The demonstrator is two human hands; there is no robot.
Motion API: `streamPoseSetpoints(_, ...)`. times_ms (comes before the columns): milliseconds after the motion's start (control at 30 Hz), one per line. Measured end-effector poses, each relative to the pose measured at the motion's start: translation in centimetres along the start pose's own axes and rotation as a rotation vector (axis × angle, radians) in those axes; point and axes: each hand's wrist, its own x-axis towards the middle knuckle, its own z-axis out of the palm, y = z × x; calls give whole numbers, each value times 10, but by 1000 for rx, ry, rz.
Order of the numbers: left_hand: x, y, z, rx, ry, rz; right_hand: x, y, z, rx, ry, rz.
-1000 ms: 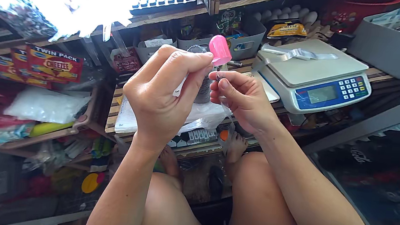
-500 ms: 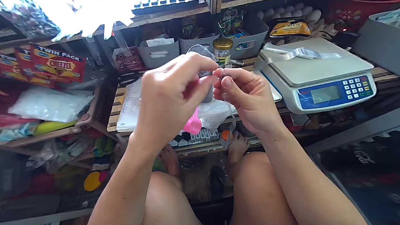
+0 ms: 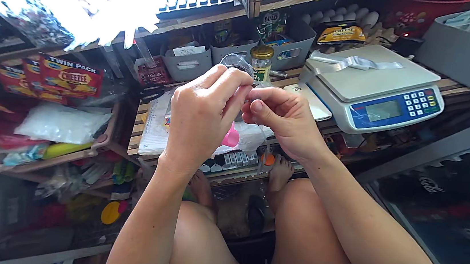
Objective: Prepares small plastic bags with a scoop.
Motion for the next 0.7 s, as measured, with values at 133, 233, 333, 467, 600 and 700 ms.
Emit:
streamPoseSetpoints(133,0,-4,2,85,0,54,0,0,0,-18,-20,4)
streamPoseSetpoints(233,0,-1,-3,109,-25,45,0,0,0,-29,-29,15)
streamPoseSetpoints(333,0,2,-8,81,-59,26,0,0,-1,-18,-29,12)
streamPoseSetpoints(467,0,0,-6,85,-101,36,0,0,0,-24,-43,22)
streamPoseSetpoints(600,1,1,-6,101,-106,33,0,1,0,-20,-64,29)
streamPoseSetpoints(700,1,2,-7,138,-91,29,0,1,-5,-58,-195,22)
